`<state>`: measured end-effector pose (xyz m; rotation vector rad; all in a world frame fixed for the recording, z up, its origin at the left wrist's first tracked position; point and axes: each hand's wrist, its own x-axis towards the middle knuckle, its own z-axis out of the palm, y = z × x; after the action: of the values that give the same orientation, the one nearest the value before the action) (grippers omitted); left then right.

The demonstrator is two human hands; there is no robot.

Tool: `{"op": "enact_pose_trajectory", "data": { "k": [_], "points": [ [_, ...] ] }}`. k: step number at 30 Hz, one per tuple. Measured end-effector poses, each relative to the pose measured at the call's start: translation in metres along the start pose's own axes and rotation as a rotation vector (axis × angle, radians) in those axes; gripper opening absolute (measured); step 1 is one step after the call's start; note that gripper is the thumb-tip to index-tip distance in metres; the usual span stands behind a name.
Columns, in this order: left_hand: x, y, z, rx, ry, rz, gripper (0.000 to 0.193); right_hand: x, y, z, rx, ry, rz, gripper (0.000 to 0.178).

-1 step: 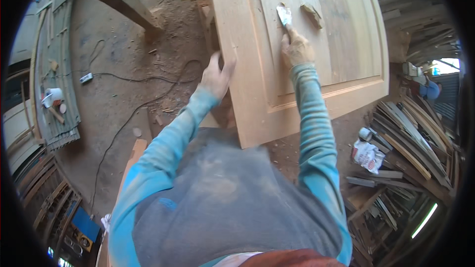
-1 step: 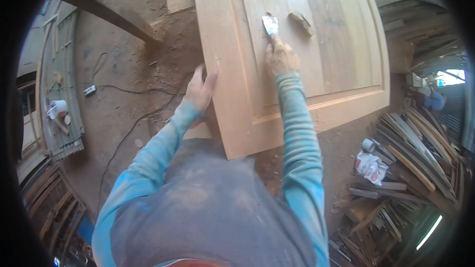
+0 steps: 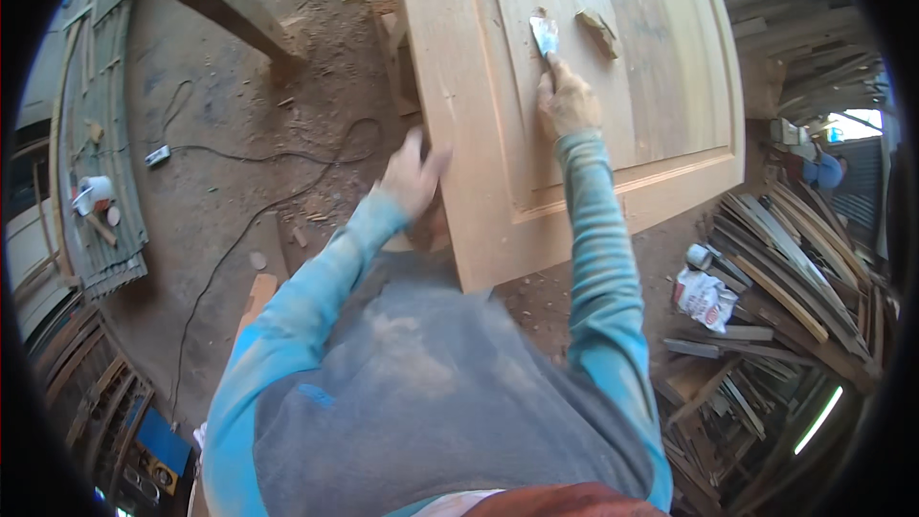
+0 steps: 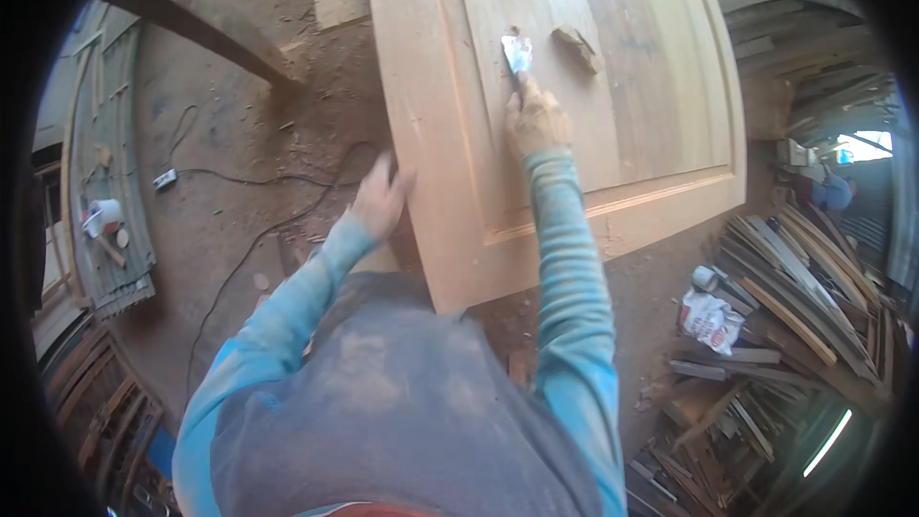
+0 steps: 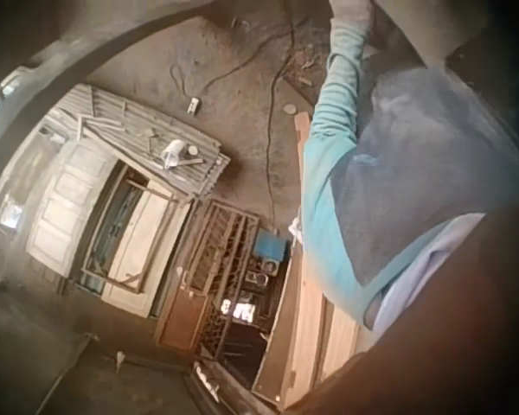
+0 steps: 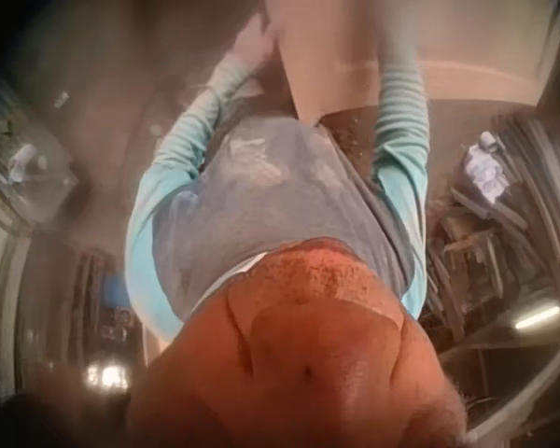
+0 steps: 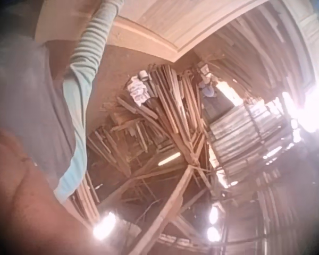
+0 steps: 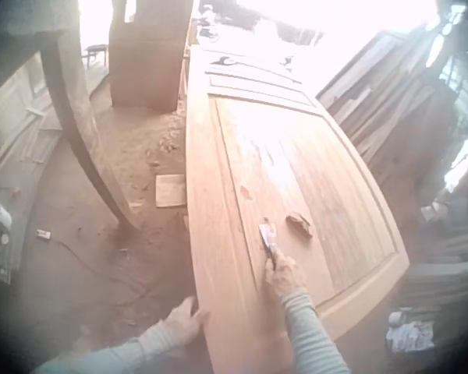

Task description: The person sands the surface of a wooden door using a sanding block, applies putty or wood filler with a scraper tool to imperfections, and sweeps wood dust off the surface with a broom.

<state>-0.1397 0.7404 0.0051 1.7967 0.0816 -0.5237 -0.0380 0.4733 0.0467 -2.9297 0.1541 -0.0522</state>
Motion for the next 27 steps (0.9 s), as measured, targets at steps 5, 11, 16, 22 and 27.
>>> {"op": "enact_pose_trajectory", "data": {
  "k": [5,11,16,22,27],
  "points": [
    [-0.093,-0.052,-0.009,0.197,-1.001,0.029,0.068,-0.061,-0.019,-0.009,0.062,0.047,0.088,0.045],
    [-0.058,-0.047,-0.038,0.278,-1.275,-0.017,0.042,-0.083,-0.036,-0.024,0.026,-0.045,0.196,0.046],
    [-0.013,-0.020,-0.084,0.480,-0.909,0.057,0.030,-0.024,-0.051,-0.008,0.076,-0.032,0.156,0.044],
    [0.012,-0.003,-0.149,0.532,-0.305,0.003,0.033,0.078,-0.064,-0.001,0.029,-0.132,0.165,0.040],
    [0.015,0.017,-0.162,0.433,-0.335,-0.047,0.038,0.093,-0.071,-0.025,-0.096,-0.251,0.132,0.039]
  ]
}}
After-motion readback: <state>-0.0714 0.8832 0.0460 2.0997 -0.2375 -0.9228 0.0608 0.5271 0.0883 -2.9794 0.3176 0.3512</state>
